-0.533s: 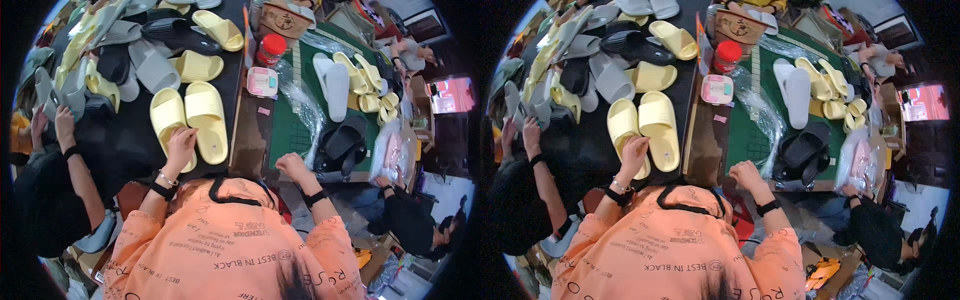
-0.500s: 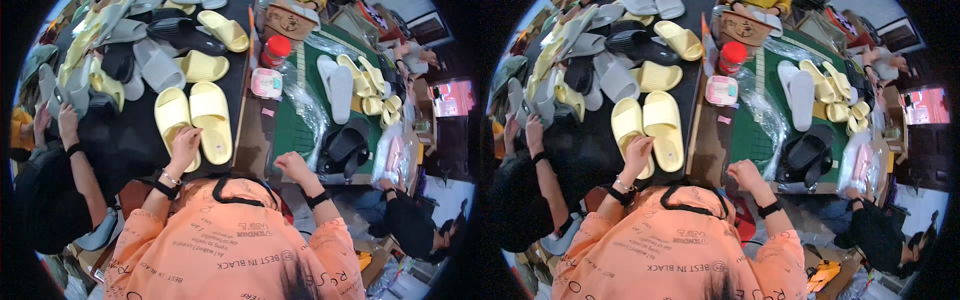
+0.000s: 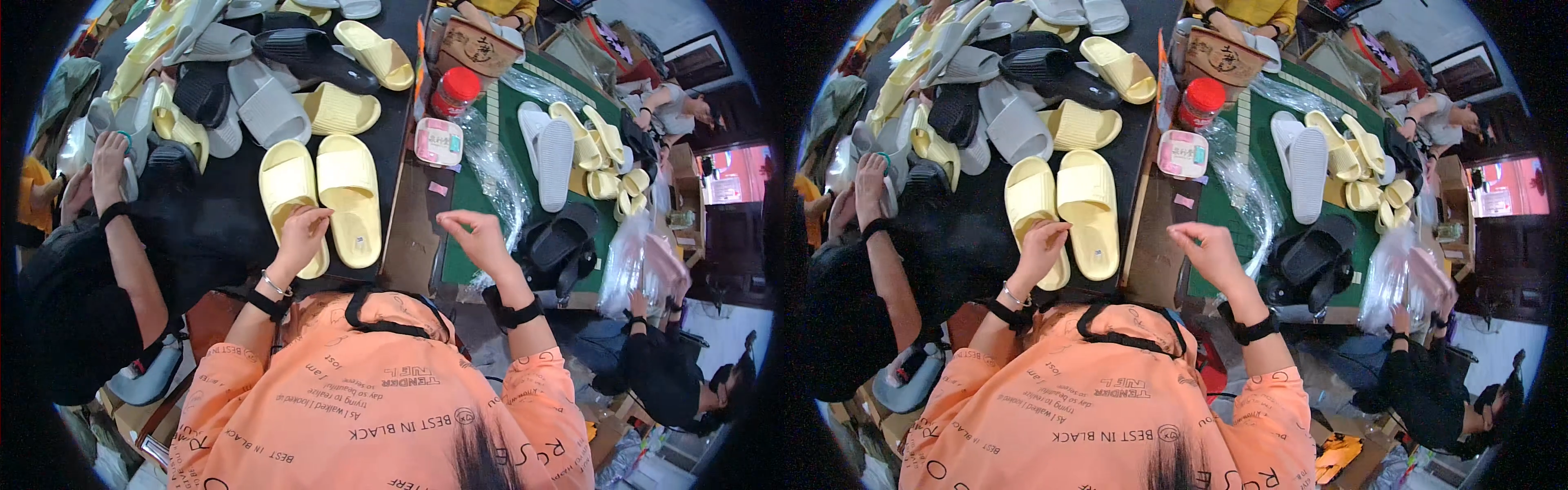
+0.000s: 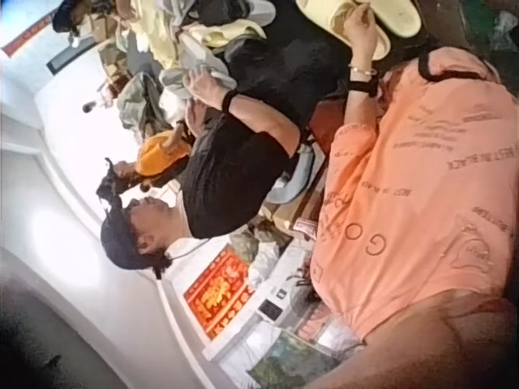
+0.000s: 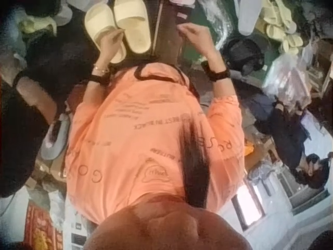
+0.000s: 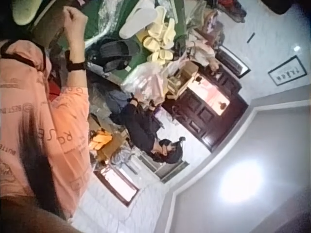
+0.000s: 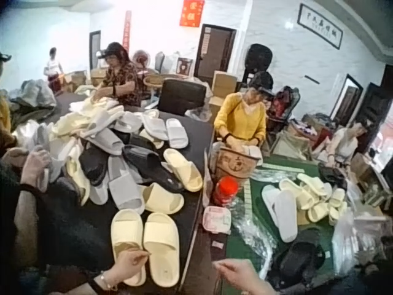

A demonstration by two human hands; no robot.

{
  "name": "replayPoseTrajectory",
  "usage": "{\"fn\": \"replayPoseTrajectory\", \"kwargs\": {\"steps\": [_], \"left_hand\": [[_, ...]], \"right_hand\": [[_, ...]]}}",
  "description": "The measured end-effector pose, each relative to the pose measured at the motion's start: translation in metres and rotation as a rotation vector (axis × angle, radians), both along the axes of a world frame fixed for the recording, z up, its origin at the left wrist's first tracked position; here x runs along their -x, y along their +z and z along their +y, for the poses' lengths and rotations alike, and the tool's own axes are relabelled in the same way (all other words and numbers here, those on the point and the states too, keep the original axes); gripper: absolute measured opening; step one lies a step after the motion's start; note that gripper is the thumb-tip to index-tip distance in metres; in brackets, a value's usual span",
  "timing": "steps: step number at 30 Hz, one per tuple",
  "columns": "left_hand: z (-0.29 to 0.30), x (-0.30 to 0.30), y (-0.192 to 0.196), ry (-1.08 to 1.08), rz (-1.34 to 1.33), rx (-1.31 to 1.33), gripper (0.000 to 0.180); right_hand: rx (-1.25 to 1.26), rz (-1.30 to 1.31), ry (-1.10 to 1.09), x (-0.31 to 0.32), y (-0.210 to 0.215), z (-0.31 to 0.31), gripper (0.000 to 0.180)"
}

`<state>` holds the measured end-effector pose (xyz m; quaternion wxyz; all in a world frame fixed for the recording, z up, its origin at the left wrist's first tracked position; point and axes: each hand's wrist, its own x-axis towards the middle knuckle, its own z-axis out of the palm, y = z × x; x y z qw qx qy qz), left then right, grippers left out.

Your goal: Inspecting and trimming excess material from freshly manufactured slippers in a workshop.

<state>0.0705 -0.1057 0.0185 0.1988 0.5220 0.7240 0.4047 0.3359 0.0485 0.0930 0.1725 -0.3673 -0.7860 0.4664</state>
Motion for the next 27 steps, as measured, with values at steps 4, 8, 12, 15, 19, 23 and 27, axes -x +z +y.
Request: {"fn": "replayPoseTrajectory", "kwargs": {"steps": [4, 8, 12, 15, 19, 23, 27], "left_hand": [[0.0, 0.002, 0.002, -0.002, -0.029, 0.046, 0.013], [0.002, 0.002, -0.001, -0.01, -0.064, 0.035, 0.013], [0.003, 0.003, -0.005, -0.014, -0.079, 0.031, 0.013], [0.002, 0.003, -0.003, -0.011, -0.084, 0.072, 0.013], [0.002, -0.008, 0.031, 0.018, -0.051, 0.099, 0.013], [0.008, -0.041, 0.07, -0.075, -0.45, -0.049, 0.015], [0.008, -0.041, 0.077, -0.104, -0.171, -0.019, 0.015]], "right_hand": [[-0.063, 0.086, -0.126, -0.009, 0.051, 0.01, 0.014], [-0.02, 0.287, -0.251, -0.037, 0.096, 0.012, 0.016], [-0.136, 0.755, -0.203, -0.05, 0.125, 0.008, 0.018], [-0.133, 1.181, 0.084, -0.046, 0.14, 0.002, 0.021], [0.143, 0.381, -0.137, 0.014, 0.13, -0.028, 0.016], [0.207, 0.155, 0.052, 0.068, 0.041, -0.053, 0.015], [0.281, 0.174, 0.114, 0.099, 0.008, -0.071, 0.018]]}}
